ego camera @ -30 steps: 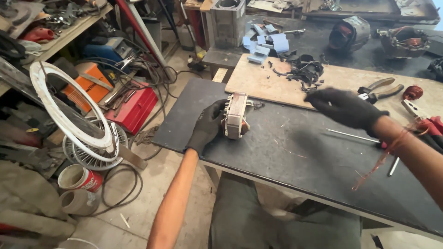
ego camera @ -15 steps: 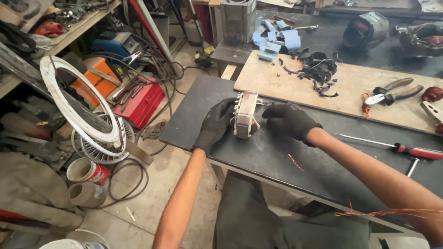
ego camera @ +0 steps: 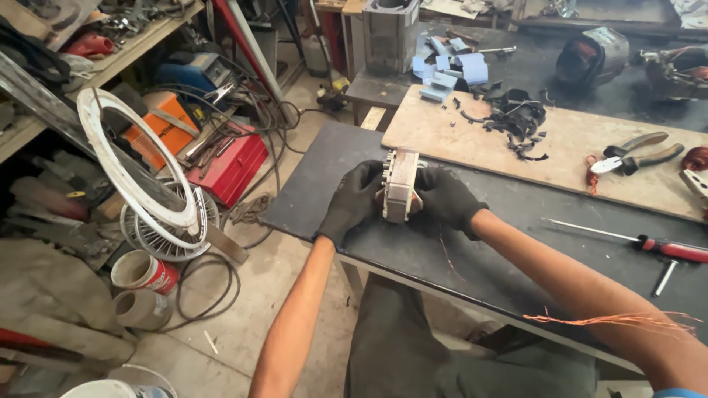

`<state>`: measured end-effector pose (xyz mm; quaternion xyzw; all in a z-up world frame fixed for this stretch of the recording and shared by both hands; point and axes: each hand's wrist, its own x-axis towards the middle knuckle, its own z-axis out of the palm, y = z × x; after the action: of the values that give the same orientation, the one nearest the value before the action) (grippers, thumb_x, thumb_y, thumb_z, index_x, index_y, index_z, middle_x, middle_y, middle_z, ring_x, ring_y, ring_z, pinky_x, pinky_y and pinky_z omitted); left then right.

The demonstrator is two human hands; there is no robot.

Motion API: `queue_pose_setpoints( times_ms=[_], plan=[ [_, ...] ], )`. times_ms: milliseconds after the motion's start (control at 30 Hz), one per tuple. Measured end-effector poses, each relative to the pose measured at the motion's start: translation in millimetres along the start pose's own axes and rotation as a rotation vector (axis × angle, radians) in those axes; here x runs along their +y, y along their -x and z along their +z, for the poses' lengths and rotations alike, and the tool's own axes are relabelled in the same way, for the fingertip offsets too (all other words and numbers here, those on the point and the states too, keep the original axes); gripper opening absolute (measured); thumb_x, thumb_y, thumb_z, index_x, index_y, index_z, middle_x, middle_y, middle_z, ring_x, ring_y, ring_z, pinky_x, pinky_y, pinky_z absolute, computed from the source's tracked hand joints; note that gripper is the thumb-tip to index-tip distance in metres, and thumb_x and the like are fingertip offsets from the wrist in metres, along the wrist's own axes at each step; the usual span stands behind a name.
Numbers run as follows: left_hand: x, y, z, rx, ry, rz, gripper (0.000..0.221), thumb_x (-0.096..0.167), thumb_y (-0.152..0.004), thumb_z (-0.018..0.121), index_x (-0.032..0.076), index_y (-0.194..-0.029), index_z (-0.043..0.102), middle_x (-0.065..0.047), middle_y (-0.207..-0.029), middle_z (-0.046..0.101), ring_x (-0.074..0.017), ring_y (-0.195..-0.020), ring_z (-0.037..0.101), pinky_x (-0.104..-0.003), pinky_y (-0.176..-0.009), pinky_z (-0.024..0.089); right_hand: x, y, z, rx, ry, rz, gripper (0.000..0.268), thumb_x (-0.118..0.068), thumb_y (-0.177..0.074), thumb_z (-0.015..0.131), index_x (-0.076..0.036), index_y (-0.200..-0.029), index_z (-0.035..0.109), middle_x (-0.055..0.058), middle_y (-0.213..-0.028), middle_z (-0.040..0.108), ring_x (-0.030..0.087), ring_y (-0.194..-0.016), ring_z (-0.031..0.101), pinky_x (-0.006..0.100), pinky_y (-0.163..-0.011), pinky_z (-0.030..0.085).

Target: Unwinding copper wire from an electric motor stator and twisting the strands

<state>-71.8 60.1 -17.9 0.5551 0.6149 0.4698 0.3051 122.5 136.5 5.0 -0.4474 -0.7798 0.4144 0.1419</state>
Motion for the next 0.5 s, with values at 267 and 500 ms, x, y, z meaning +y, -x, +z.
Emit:
queue_pose_setpoints(
  times_ms=[267, 500],
  plan=[
    [-4, 0, 0, 0.077, 0.094, 0.034, 0.04, 0.039, -0.107, 0.046, 0.022, -0.138, 0.064, -0.009, -0.114, 0.076, -0.0203, -0.093, 0.071, -0.041, -0.089, 0.057, -1, 54, -83, 0.027, 0.032, -0.075, 0.031, -0.016, -0.097, 0.064, -0.017, -0.126, 0.074, 0.013, -0.107, 0.081, 0.031, -0.102, 0.074, 0.046, -0.095, 0.054],
    [17, 5, 11, 0.059, 0.063, 0.008, 0.042, 0.04, -0.099, 0.065, 0.026, -0.138, 0.065, -0.009, -0.121, 0.075, -0.024, -0.103, 0.073, -0.041, -0.091, 0.059, 42, 47, -111, 0.173, 0.096, -0.049, 0.024, -0.013, -0.093, 0.069, -0.02, -0.115, 0.078, 0.008, -0.096, 0.081, 0.023, -0.089, 0.073, 0.038, -0.082, 0.059]
  ],
)
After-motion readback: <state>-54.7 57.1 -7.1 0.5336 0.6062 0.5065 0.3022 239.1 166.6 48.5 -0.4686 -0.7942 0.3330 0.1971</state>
